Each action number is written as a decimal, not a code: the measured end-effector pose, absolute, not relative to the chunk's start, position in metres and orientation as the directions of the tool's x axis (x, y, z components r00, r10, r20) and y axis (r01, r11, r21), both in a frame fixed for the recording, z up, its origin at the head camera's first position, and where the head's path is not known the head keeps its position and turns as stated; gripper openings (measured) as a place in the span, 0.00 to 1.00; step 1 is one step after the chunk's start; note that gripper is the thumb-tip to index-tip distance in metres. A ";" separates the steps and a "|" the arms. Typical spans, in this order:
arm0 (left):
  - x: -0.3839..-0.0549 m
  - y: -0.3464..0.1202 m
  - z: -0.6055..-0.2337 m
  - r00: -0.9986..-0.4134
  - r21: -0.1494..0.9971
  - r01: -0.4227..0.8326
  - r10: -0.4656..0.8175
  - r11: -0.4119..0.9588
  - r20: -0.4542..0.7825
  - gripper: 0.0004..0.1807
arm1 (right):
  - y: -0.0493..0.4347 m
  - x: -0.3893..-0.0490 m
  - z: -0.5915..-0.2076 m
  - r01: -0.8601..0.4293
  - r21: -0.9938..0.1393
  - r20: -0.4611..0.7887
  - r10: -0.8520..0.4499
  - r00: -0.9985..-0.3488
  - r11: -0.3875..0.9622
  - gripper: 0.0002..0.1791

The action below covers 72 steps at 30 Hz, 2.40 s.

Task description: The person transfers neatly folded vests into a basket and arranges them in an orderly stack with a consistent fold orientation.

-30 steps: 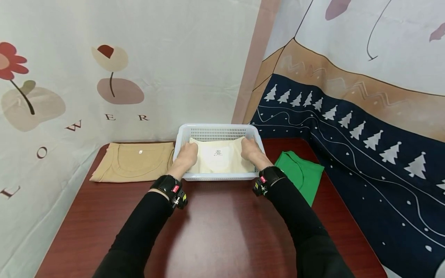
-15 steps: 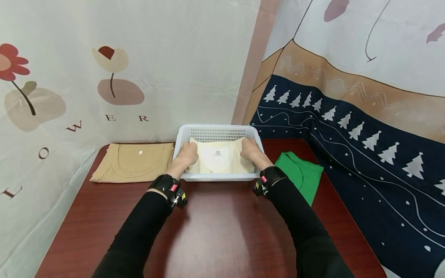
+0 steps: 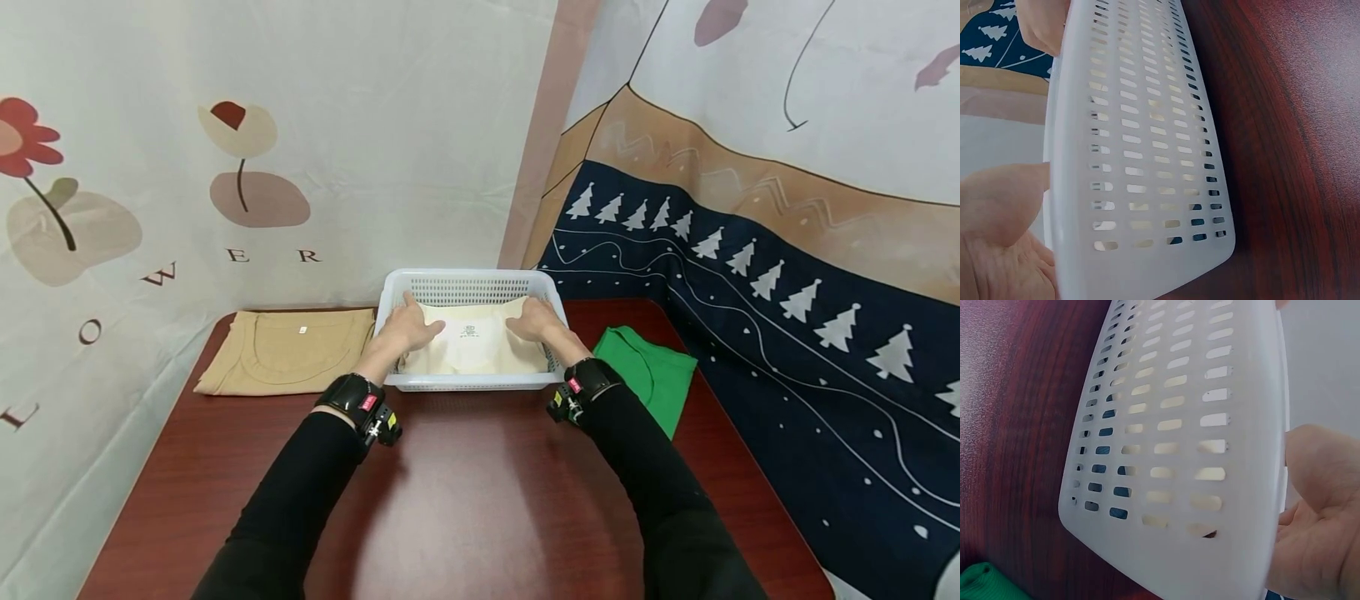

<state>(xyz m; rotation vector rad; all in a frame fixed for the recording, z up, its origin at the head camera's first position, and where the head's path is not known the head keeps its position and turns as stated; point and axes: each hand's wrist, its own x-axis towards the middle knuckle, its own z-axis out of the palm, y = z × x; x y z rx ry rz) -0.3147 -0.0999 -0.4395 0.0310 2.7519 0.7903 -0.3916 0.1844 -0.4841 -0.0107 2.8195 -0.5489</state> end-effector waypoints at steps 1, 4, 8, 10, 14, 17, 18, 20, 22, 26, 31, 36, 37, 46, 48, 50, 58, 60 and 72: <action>-0.318 -0.100 -0.442 -0.958 0.527 -0.062 0.098 0.847 -0.270 0.61 | 0.184 -0.390 -0.482 0.049 -0.375 -0.261 -0.055 -0.964 0.926 0.26; -0.335 -0.105 -0.454 -0.950 0.522 -0.060 0.111 0.851 -0.291 0.65 | 0.183 -0.382 -0.474 0.072 -0.396 -0.283 -0.047 -0.958 0.915 0.34; -0.355 -0.111 -0.472 -0.943 0.511 -0.039 0.137 0.859 -0.302 0.70 | 0.182 -0.369 -0.459 0.087 -0.403 -0.314 -0.049 -0.948 0.911 0.49; -0.356 -0.113 -0.472 -0.944 0.513 -0.026 0.148 0.858 -0.296 0.71 | 0.181 -0.358 -0.448 0.064 -0.406 -0.303 -0.068 -0.951 0.912 0.54; -0.351 -0.115 -0.466 -0.946 0.512 0.013 0.176 0.859 -0.272 0.72 | 0.181 -0.340 -0.431 -0.025 -0.429 -0.221 -0.132 -0.966 0.903 0.53; -0.349 -0.116 -0.464 -0.951 0.511 0.043 0.191 0.859 -0.241 0.72 | 0.182 -0.331 -0.423 -0.085 -0.435 -0.162 -0.170 -0.972 0.896 0.48; -0.349 -0.116 -0.463 -0.953 0.508 0.055 0.197 0.860 -0.231 0.72 | 0.183 -0.329 -0.422 -0.103 -0.433 -0.147 -0.182 -0.972 0.896 0.47; -0.346 -0.116 -0.458 -0.951 0.500 0.083 0.219 0.862 -0.219 0.73 | 0.185 -0.326 -0.419 -0.132 -0.433 -0.122 -0.203 -0.972 0.892 0.47; -0.340 -0.115 -0.450 -0.952 0.500 0.109 0.235 0.859 -0.197 0.71 | 0.188 -0.324 -0.418 -0.160 -0.437 -0.095 -0.222 -0.970 0.885 0.47; -0.317 -0.111 -0.425 -0.948 0.490 0.161 0.273 0.857 -0.166 0.67 | 0.194 -0.319 -0.416 -0.210 -0.439 -0.054 -0.259 -0.964 0.873 0.46; -0.292 -0.108 -0.406 -0.952 0.478 0.208 0.290 0.853 -0.103 0.60 | 0.201 -0.310 -0.413 -0.262 -0.434 -0.014 -0.297 -0.955 0.862 0.43; -0.282 -0.110 -0.407 -0.954 0.423 0.262 0.299 0.867 -0.024 0.57 | 0.211 -0.302 -0.413 -0.312 -0.410 0.024 -0.332 -0.943 0.857 0.44; -0.281 -0.110 -0.407 -0.954 0.411 0.269 0.300 0.871 -0.012 0.57 | 0.213 -0.300 -0.414 -0.319 -0.401 0.028 -0.337 -0.941 0.859 0.44; -0.269 -0.117 -0.420 -0.942 0.325 0.332 0.326 0.885 0.074 0.55 | 0.223 -0.283 -0.414 -0.377 -0.337 0.077 -0.373 -0.924 0.863 0.46; -0.265 -0.117 -0.422 -0.939 0.320 0.343 0.333 0.883 0.087 0.54 | 0.226 -0.279 -0.415 -0.382 -0.320 0.085 -0.376 -0.923 0.867 0.46; -0.261 -0.115 -0.424 -0.934 0.320 0.356 0.343 0.878 0.099 0.53 | 0.229 -0.276 -0.415 -0.382 -0.307 0.088 -0.374 -0.923 0.871 0.46; -0.242 -0.099 -0.428 -0.909 0.307 0.416 0.392 0.856 0.140 0.52 | 0.247 -0.262 -0.418 -0.358 -0.283 0.106 -0.342 -0.934 0.890 0.46; -0.237 -0.093 -0.428 -0.902 0.295 0.431 0.407 0.853 0.142 0.51 | 0.252 -0.258 -0.419 -0.345 -0.278 0.110 -0.327 -0.939 0.896 0.46; -0.206 -0.042 -0.434 -0.819 0.229 0.574 0.550 0.786 0.161 0.50 | 0.299 -0.244 -0.424 -0.252 -0.298 0.078 -0.239 -0.968 0.921 0.45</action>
